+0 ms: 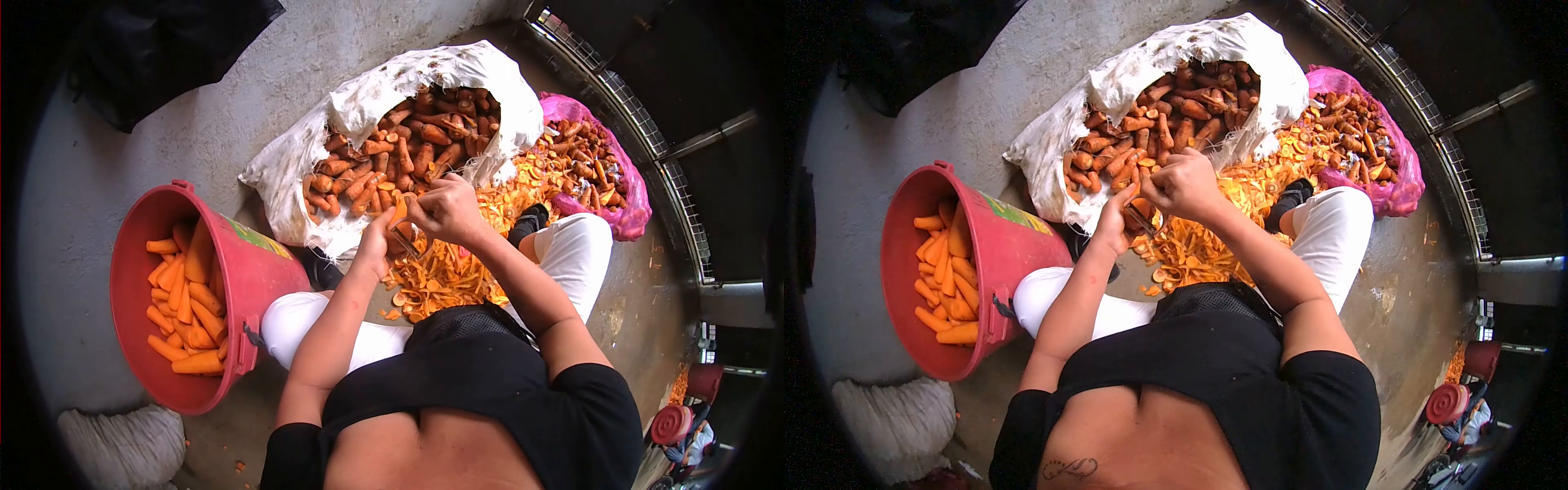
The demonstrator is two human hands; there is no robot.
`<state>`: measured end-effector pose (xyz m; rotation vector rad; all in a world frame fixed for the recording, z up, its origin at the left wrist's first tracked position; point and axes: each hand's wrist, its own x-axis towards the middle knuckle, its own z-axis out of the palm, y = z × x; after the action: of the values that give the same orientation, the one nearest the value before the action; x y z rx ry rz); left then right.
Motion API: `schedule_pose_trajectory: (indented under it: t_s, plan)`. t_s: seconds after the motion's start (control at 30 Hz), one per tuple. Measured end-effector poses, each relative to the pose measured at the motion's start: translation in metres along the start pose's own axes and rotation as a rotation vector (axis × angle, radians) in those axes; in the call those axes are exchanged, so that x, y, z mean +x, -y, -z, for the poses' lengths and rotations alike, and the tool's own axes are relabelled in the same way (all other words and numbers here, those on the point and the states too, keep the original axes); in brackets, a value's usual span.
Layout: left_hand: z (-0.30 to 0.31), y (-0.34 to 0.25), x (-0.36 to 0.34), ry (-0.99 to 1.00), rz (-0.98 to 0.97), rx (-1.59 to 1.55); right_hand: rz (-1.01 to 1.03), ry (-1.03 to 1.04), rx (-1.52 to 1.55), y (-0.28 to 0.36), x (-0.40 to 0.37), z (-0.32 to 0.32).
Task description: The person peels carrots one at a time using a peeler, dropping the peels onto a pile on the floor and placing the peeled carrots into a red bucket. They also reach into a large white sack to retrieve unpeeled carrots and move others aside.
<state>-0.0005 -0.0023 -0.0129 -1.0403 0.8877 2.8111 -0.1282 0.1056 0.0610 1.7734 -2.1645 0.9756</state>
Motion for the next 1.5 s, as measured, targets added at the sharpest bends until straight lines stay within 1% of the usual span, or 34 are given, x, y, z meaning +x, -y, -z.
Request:
schedule_pose_trajectory:
  t_s: [0.07, 0.17, 0.23, 0.27, 0.3, 0.33, 0.37, 0.4, 0.43, 0.47, 0.57, 0.6, 0.63, 0.7, 0.73, 0.8, 0.87, 0.9, 0.97, 1.0, 1.07, 1.1, 1.17, 1.2, 1.23, 1.27, 1.3, 1.37, 1.4, 1.43, 1.47, 1.5]
  plan:
    - [0.004, 0.000, 0.003, 0.027, 0.018, 0.028, 0.044, 0.008, -0.032, 0.000, 0.003, 0.000]
    - [-0.007, -0.003, -0.006, 0.040, -0.050, 0.014, 0.041, 0.011, -0.077, -0.005, 0.005, -0.002]
    - [-0.010, -0.007, -0.015, 0.149, -0.094, 0.094, 0.013, 0.003, -0.142, -0.020, 0.005, -0.005]
    - [-0.012, -0.010, -0.019, 0.204, -0.116, 0.137, -0.048, 0.015, -0.243, -0.034, 0.007, -0.001]
    - [-0.017, -0.011, -0.023, 0.200, -0.115, 0.138, -0.178, 0.120, -0.387, -0.054, 0.008, 0.003]
    - [-0.022, -0.012, -0.028, 0.196, -0.111, 0.139, -0.231, 0.014, -0.396, -0.074, 0.006, 0.005]
    - [-0.025, -0.013, -0.029, 0.190, -0.108, 0.139, -0.295, -0.005, -0.471, -0.106, -0.004, -0.001]
    - [-0.019, -0.014, -0.026, 0.251, -0.096, 0.155, -0.312, 0.034, -0.546, -0.111, -0.008, 0.008]
    - [-0.021, -0.014, -0.025, 0.259, -0.075, 0.106, -0.326, 0.074, -0.620, -0.108, -0.006, 0.018]
    - [-0.022, -0.015, -0.023, 0.265, -0.053, 0.055, -0.374, 0.039, -0.503, -0.100, -0.007, 0.021]
    - [-0.024, -0.014, -0.018, 0.246, 0.022, -0.087, -0.509, 0.073, -0.235, -0.060, -0.010, 0.019]
    - [-0.025, -0.013, -0.017, 0.234, 0.050, -0.130, -0.441, 0.011, -0.102, -0.052, -0.015, 0.010]
    - [-0.020, -0.010, -0.012, 0.200, 0.038, -0.087, -0.304, -0.044, -0.150, -0.039, -0.016, 0.007]
    - [-0.005, -0.001, 0.000, 0.134, 0.007, 0.000, -0.182, -0.034, -0.028, -0.011, -0.011, 0.010]
    - [-0.010, 0.001, 0.003, 0.029, 0.025, -0.071, -0.151, -0.053, 0.012, -0.005, -0.011, 0.005]
    - [-0.017, 0.001, 0.000, -0.030, 0.032, -0.111, -0.081, -0.084, 0.046, -0.001, -0.009, -0.004]
    - [-0.026, -0.003, -0.007, -0.073, 0.037, -0.144, -0.062, -0.044, 0.002, -0.001, -0.008, -0.006]
    - [-0.026, -0.004, -0.008, -0.069, 0.029, -0.105, -0.053, -0.024, -0.021, 0.000, -0.007, -0.006]
    - [-0.022, -0.005, -0.010, -0.059, 0.014, -0.029, -0.062, -0.051, -0.024, -0.005, -0.007, -0.008]
    - [-0.016, -0.006, -0.009, 0.040, 0.007, 0.020, -0.067, -0.064, -0.026, -0.009, -0.007, -0.010]
    - [-0.004, -0.007, -0.007, 0.242, -0.005, 0.119, -0.221, -0.031, -0.273, -0.041, -0.008, -0.013]
    - [-0.010, -0.007, -0.012, 0.250, 0.000, 0.112, -0.297, -0.018, -0.398, -0.060, -0.008, -0.011]
    - [-0.026, -0.014, -0.025, 0.263, 0.008, 0.103, -0.413, -0.019, -0.414, -0.096, -0.014, 0.003]
    - [-0.019, -0.014, -0.021, 0.311, 0.028, 0.126, -0.391, -0.093, -0.428, -0.095, -0.016, 0.011]
    - [-0.019, -0.011, -0.020, 0.259, 0.031, 0.096, -0.367, -0.160, -0.441, -0.086, -0.014, 0.022]
    - [-0.020, -0.008, -0.019, 0.207, 0.036, 0.065, -0.471, -0.031, -0.367, -0.073, -0.014, 0.029]
    - [-0.021, -0.008, -0.017, 0.158, 0.036, 0.041, -0.466, 0.006, -0.330, -0.061, -0.016, 0.029]
    - [-0.014, -0.007, -0.010, 0.231, 0.049, -0.007, -0.301, -0.078, -0.214, -0.032, -0.018, 0.020]
    - [-0.007, -0.006, -0.005, 0.262, 0.052, 0.000, -0.247, -0.081, -0.145, -0.021, -0.019, 0.014]
    - [-0.015, -0.013, -0.012, 0.292, 0.057, 0.007, -0.194, -0.083, -0.076, -0.010, -0.018, 0.010]
    - [-0.034, -0.010, -0.019, 0.058, 0.058, -0.115, -0.174, -0.076, -0.045, 0.002, -0.016, 0.009]
    - [-0.029, -0.009, -0.018, 0.069, 0.065, -0.090, -0.098, -0.116, 0.005, 0.003, -0.014, 0.004]
